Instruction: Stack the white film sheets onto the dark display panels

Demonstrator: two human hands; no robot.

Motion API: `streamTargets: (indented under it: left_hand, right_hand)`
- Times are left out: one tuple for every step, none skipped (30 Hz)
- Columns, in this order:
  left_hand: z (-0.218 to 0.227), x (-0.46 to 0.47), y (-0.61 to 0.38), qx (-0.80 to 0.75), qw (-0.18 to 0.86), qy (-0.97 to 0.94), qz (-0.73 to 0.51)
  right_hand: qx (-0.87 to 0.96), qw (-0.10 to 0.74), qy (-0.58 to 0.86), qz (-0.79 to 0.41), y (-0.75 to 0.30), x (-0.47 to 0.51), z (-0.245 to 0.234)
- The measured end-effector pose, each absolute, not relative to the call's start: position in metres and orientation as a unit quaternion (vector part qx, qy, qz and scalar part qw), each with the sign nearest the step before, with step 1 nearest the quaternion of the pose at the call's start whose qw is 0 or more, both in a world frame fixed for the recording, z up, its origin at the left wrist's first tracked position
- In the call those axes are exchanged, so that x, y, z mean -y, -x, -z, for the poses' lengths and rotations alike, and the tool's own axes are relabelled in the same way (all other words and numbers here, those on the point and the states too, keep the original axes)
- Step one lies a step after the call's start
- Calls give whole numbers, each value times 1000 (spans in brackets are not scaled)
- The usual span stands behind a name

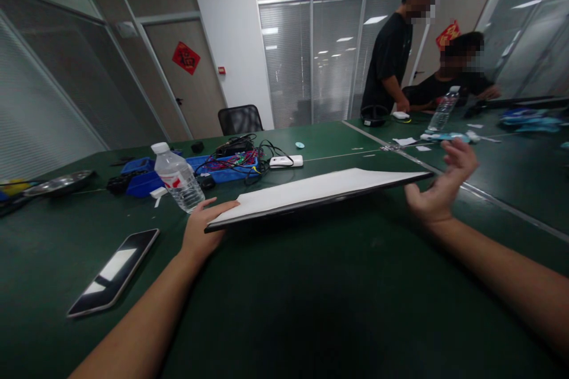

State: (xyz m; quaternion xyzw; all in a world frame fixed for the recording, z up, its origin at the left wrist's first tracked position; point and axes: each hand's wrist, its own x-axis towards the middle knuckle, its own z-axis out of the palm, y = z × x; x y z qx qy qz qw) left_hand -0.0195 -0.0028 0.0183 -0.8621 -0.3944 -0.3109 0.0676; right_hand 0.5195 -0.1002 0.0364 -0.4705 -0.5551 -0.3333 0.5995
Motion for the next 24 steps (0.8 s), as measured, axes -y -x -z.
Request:
streamTargets:
  left_hand:
    - [-20,5,17,394,69,862,312]
    - [-22,7,15,392,72,862,313]
    - [-23,9,13,389,74,864,312]
    - [-23,11,12,384,77,866,309]
    - [-24,12,11,379,79,870,304]
    - [-24,12,11,374,81,874,298]
    - [-24,12,11,370,84,878,292]
    - [-23,12,12,368,88,880,288]
    - [-23,13,12,367,91,881,286]
    - [-23,13,12,365,94,880,288]
    - [-22,13,13,363,96,880,291]
    - [-22,13,13,360,97,880,295]
    - [-22,13,12,357,98,880,299]
    - [-21,13,12,355,98,880,301]
    - [-21,14,11,354,96,880,302]
    - [-21,14,10,354,92,880,302]
    - [-21,13,9,354,86,882,300]
    - [-21,13,8,356,77,882,298]
    - [-21,12,7,360,68,881,300]
    - [-21,11,6,368,58,876,305]
    - [-20,10,6,380,51,869,313]
    - [-20,9,6,394,45,859,323]
    - [-19,8,6,410,41,848,333]
    - [-18,7,7,426,37,837,341]
  right_hand:
    - [587,565,431,389,-514,105,-39]
    - [621,533,395,417,-508,109,-41]
    - [660,492,374,428,-500,112,-41]
    - [697,451,360,425,-493,114,-40]
    - [729,419,349,413,-486,115,-38]
    - [755,399,337,397,-479,115,-35]
    - [773,388,327,380,-475,114,-33]
    - [784,383,322,367,-471,114,-30]
    - [788,381,320,362,-470,113,-28]
    - [788,381,320,362,-470,113,-26]
    - [787,380,321,364,-470,113,-25]
    - [786,378,323,367,-472,113,-26]
    - [786,376,325,369,-473,114,-27]
    - [786,374,326,369,-474,115,-28]
    - [787,373,327,367,-475,116,-31]
    - [788,374,327,363,-475,116,-34]
    - [789,377,328,357,-475,117,-37]
    - [789,380,330,352,-475,117,-41]
    - [787,384,335,348,-475,118,-46]
    - [783,385,343,347,-476,118,-51]
    - [779,387,353,346,-478,119,-56]
    - [773,386,365,347,-480,121,-63]
    - [766,384,378,350,-484,124,-69]
    - [758,381,392,355,-488,127,-77]
